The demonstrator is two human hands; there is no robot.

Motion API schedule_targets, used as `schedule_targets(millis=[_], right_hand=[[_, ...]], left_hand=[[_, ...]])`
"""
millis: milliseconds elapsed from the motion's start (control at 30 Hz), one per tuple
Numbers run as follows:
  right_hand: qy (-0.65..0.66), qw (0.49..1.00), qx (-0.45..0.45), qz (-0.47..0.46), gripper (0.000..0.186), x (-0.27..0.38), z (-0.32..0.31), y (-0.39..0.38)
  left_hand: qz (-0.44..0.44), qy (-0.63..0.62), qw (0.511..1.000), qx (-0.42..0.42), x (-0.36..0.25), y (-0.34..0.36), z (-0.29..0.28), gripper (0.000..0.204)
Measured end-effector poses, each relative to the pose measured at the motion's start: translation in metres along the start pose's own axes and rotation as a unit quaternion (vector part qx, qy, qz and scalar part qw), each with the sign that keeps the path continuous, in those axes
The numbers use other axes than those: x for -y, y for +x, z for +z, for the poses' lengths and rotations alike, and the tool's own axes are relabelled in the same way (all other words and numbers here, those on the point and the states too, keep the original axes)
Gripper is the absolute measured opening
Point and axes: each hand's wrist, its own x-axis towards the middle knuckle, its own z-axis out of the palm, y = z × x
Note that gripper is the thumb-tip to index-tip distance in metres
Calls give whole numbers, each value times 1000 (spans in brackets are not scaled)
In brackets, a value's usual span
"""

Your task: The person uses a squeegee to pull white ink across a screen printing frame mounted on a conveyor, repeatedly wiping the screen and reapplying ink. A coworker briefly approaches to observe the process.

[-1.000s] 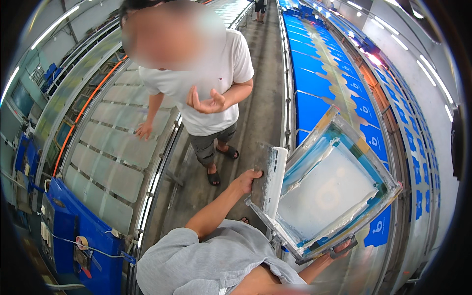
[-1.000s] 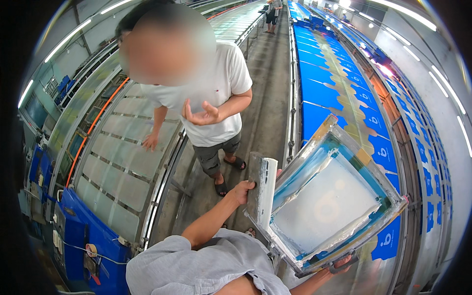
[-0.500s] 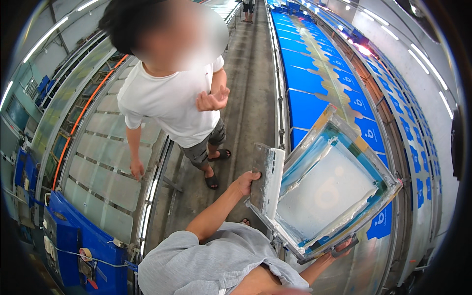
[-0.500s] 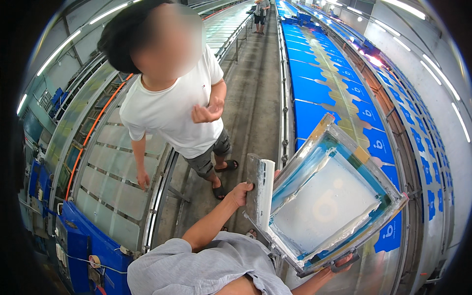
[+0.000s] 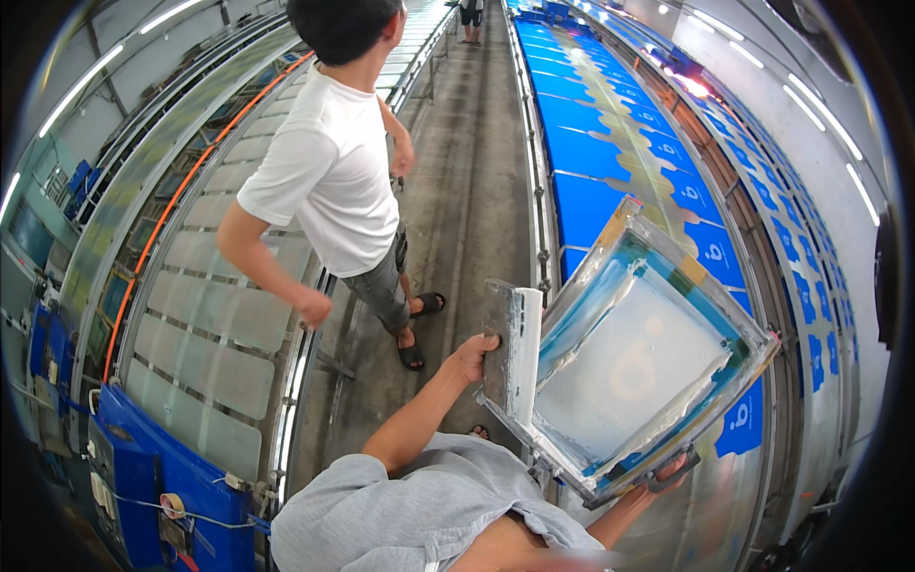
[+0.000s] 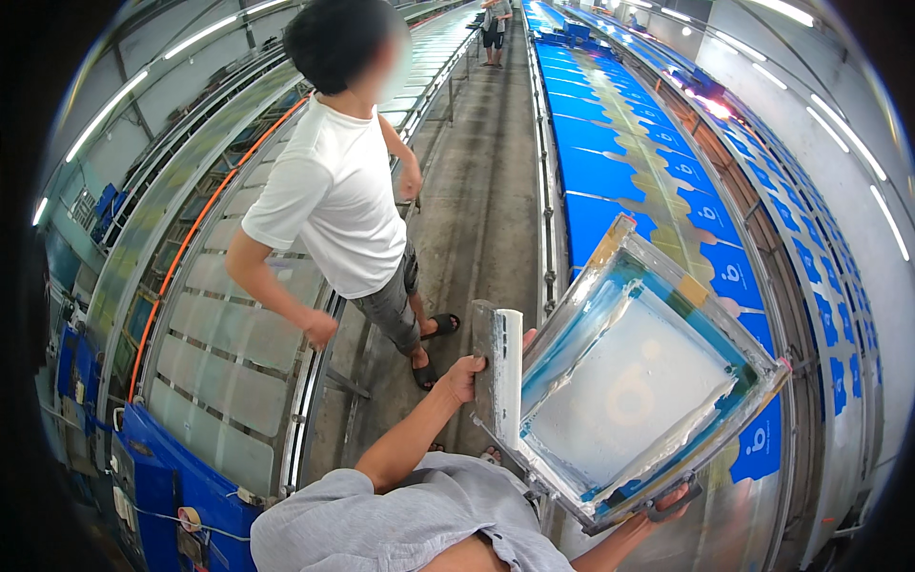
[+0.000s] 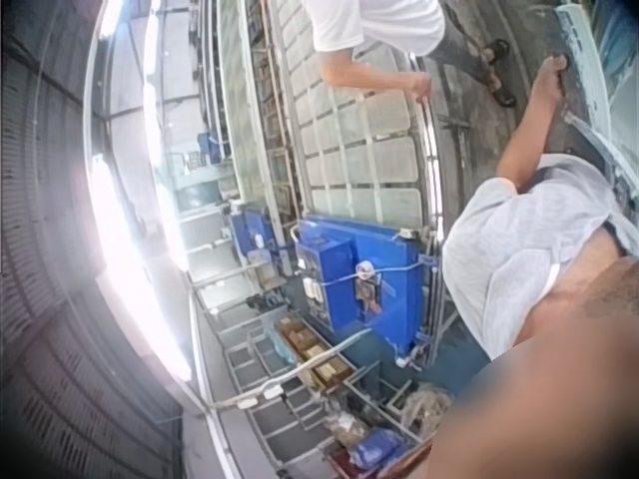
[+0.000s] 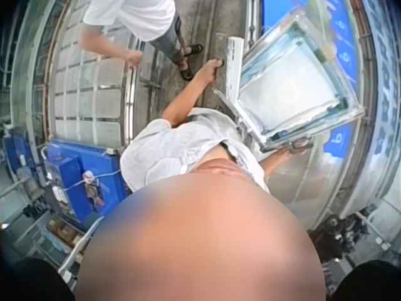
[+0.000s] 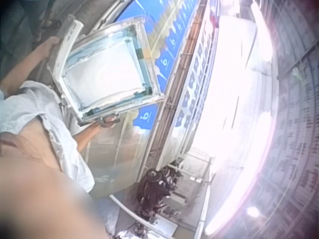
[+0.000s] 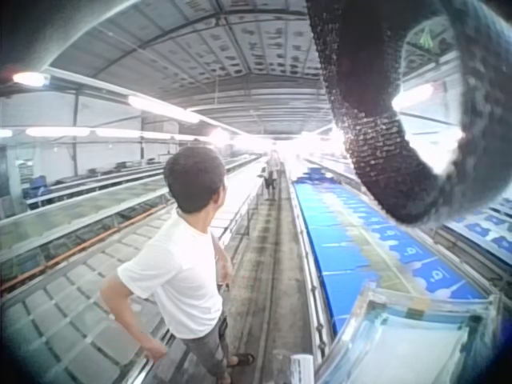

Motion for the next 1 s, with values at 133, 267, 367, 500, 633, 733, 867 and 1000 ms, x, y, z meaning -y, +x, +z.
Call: schedule_targets(millis=[133,267,367,500,633,733,867,1000], right_hand=[[3,1000,14,22,45,39,19,-9],[99,991,56,68,44,49,21,-10],[155,982,49,99,44,35,13,-8],[162,978,83,107,41,23,1,-5],[161,978,104,81,39,5,-10,-5],[158,981,69,94,38,13,1,-7],[250,955,70,140,34,-13,-16,2],[239,953,46,178,35,-21,-17,2]], left_hand=[[3,3,1000,-6,-1,-2,8,95],[0,8,1000,-13,-1,0,0,93],[-1,11,1000,-12,-1,2,-9,93],[-3,20,1000,-6,-3,2,-6,92],[0,29,1000,-3,-3,1,-3,90],[2,34,999,-4,-5,-1,-2,89],[9,29,999,20,-5,-1,22,82],[42,41,995,79,-17,-5,104,83]])
